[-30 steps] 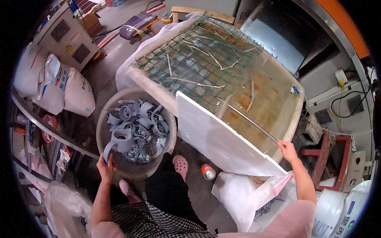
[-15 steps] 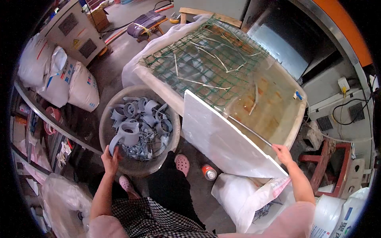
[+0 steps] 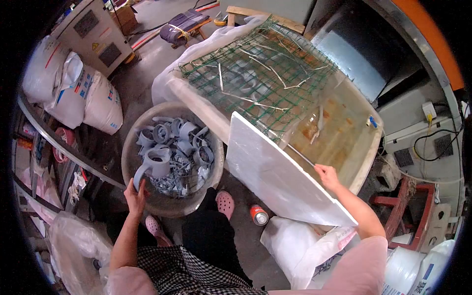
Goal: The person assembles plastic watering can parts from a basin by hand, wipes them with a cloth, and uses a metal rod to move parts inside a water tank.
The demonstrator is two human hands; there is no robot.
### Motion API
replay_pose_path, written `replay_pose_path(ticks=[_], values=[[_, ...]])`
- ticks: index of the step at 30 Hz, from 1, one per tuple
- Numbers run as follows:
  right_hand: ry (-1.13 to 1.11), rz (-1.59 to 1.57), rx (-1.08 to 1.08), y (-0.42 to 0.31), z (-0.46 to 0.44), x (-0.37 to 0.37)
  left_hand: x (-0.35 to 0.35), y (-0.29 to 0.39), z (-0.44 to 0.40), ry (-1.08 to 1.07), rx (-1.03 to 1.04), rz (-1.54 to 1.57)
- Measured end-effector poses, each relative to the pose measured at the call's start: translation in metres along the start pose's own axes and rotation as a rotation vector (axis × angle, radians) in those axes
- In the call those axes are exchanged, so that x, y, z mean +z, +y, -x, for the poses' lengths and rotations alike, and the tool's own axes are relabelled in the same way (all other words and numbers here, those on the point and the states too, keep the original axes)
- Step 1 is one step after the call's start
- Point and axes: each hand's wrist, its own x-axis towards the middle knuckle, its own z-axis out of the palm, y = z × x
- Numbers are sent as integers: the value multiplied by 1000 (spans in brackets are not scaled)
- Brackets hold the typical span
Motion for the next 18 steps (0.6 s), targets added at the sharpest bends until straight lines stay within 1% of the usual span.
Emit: replay_pose_path(ticks=[1,3,5,6,8,9,10,12,13,14,15,17,18], values=[[22,-11,-27,-4,-2,3,1,2,-1,2,4,4],[11,14,-10,-8,-3,4,3,8,-1,-19,12,-19],[11,-47,-22,-2,-3,6,3,11,-2,-23,16,0],[15,-48,-21,2,2,1,3,12,-2,-32,15,17],[76,36,-141,17,19,-22,-5,7,-2,-14,55,-8],[99,69,-143,24,33,-36,-9,4,-2,6,91,-37],[120,102,-142,29,51,-50,-12,5,0,21,54,-2],[115,195,-33,42,85,-77,-18,13,4,27,16,-32],[124,215,-20,56,101,-88,-19,15,5,34,-23,-65],[132,234,-6,65,114,-95,-19,11,6,24,-7,-67],[132,237,-2,59,126,-102,-18,3,7,20,-8,-65],[53,132,344,47,150,-115,-15,-13,8,25,-24,64],[56,132,347,57,159,-113,-15,-11,8,21,-22,66]])
